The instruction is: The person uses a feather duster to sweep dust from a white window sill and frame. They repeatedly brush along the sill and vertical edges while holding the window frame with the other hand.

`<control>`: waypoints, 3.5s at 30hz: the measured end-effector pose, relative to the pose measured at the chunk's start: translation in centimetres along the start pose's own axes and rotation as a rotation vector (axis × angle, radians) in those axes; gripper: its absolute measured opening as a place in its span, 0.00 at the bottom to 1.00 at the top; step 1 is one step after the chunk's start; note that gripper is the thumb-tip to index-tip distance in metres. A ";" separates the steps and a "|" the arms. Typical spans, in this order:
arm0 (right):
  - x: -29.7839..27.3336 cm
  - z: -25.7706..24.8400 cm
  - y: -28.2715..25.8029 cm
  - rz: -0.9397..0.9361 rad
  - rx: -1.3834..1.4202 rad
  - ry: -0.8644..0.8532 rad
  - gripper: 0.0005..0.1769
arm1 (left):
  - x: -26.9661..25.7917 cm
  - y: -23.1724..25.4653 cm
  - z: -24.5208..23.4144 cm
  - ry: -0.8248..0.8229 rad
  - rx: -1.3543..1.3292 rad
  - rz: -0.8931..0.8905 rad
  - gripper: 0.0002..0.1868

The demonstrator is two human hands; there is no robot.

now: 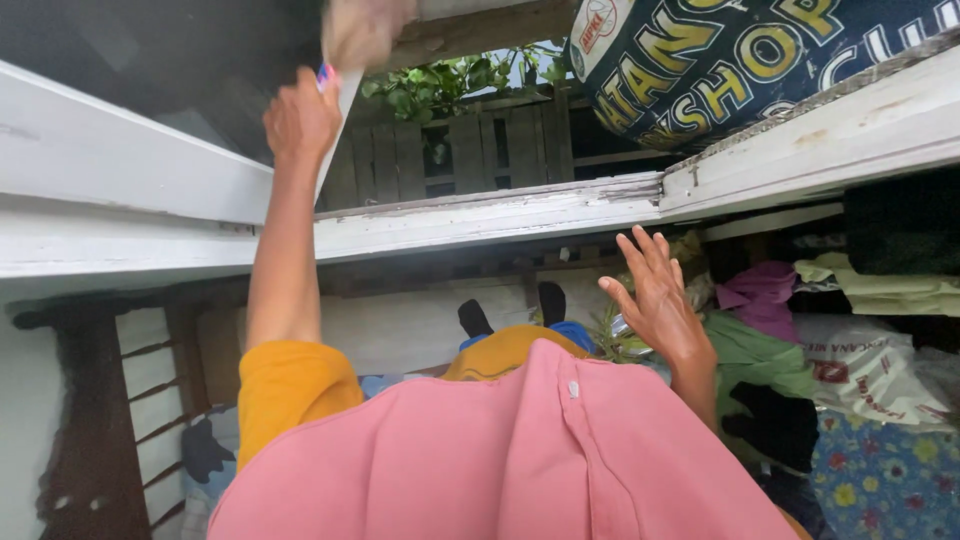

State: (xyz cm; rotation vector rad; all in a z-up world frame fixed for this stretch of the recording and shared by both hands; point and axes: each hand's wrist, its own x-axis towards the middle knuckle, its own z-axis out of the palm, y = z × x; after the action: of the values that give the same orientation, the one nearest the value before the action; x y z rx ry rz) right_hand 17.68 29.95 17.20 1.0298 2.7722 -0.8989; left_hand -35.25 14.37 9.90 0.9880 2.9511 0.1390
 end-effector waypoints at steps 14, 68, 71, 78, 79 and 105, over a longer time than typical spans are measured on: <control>1.2 0.4 0.3 -0.072 0.026 -0.061 0.38 | -8.2 -10.8 8.3 -0.508 0.392 -0.185 0.22; 9.5 0.3 -4.3 -0.516 -0.109 -0.369 0.38 | -35.1 -3.9 -13.3 1.076 -0.283 -0.388 0.19; 9.6 0.4 -4.4 -0.533 -0.087 -0.367 0.37 | -36.5 0.6 -6.3 0.881 -0.404 -0.567 0.22; 9.7 0.1 -4.8 -0.525 -0.127 -0.408 0.37 | -46.1 5.9 14.6 0.221 -0.623 -0.983 0.25; 9.6 0.0 -5.1 -0.531 -0.131 -0.403 0.37 | -46.7 6.5 15.5 0.118 -0.626 -0.982 0.25; 7.3 0.0 -5.4 -0.414 -0.078 -0.320 0.37 | -39.5 4.8 11.2 -0.480 -0.650 -0.876 0.30</control>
State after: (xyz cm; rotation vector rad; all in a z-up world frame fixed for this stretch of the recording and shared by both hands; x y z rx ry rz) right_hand 8.75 30.91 18.22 0.2659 2.7502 -0.8887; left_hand -0.20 -4.71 -0.97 -0.3183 2.3372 0.6498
